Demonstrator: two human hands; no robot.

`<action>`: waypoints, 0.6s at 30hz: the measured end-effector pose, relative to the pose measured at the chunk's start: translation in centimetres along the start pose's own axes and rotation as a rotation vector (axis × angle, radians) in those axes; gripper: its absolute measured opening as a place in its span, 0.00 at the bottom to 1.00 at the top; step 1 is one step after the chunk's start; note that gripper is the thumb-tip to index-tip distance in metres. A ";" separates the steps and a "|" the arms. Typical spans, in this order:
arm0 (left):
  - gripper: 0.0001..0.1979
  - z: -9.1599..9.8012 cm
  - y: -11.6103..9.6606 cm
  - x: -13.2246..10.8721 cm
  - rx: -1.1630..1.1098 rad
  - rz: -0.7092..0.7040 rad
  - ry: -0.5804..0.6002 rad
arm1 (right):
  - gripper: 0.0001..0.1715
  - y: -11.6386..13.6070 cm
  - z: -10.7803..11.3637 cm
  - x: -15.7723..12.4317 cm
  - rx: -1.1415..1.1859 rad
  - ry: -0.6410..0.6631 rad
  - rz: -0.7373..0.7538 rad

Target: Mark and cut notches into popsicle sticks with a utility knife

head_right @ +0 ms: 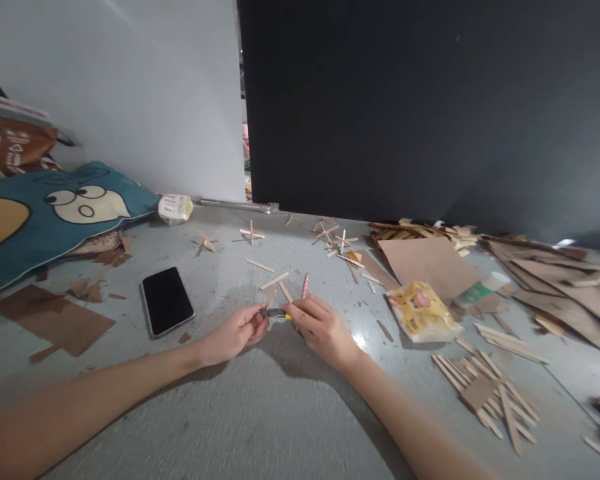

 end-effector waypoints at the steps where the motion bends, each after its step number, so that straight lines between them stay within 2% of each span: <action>1: 0.12 0.0 0.0 0.0 0.005 -0.004 0.010 | 0.27 0.0 0.0 0.0 0.005 -0.005 0.003; 9: 0.11 0.0 0.1 0.0 0.029 -0.038 -0.005 | 0.27 0.0 -0.1 0.0 0.036 -0.010 -0.003; 18: 0.12 0.1 0.6 0.5 0.109 0.011 -0.069 | 0.24 0.2 -0.4 -0.2 -0.055 0.030 -0.031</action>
Point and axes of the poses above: each hand's wrist, its own x-axis towards the middle knuckle, its own z-axis out of the back of the hand, y = z × x, the point moved 1 cm from there along x, towards the middle knuckle, and after that the axes turned 2 degrees about -z, right-handed, at the moved point
